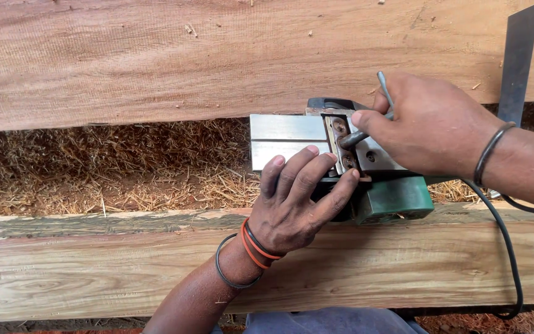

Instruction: Checking and adjusting the blade alignment and screws of an electric power planer on a woodworking beam.

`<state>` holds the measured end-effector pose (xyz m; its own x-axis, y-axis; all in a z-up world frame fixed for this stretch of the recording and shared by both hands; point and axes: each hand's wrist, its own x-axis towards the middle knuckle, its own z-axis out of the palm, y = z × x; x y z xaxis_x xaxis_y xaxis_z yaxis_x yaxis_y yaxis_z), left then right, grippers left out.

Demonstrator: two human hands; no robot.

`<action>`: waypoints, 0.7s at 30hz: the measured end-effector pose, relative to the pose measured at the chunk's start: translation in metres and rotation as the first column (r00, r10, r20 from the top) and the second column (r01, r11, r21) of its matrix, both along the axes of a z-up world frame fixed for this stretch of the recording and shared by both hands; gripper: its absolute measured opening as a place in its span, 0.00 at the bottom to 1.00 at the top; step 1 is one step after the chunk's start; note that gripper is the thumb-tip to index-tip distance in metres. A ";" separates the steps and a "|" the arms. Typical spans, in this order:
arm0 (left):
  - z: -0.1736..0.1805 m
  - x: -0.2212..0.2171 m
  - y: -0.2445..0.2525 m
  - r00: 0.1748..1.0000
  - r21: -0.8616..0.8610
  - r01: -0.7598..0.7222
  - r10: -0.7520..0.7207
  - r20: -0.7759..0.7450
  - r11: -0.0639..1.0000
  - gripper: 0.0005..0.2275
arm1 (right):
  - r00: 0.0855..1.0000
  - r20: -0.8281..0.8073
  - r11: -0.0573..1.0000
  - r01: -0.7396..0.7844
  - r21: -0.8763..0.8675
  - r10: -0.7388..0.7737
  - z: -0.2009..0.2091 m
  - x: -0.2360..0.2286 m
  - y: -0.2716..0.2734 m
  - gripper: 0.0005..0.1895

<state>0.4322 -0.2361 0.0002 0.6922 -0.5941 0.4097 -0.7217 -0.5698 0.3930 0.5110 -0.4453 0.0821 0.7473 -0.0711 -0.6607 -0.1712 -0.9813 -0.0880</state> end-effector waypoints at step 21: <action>-0.001 -0.002 -0.004 0.996 -0.015 -0.035 0.036 0.081 0.999 0.16 | 0.978 -0.122 0.978 0.182 0.100 -0.169 0.031 -0.021 -0.001 0.12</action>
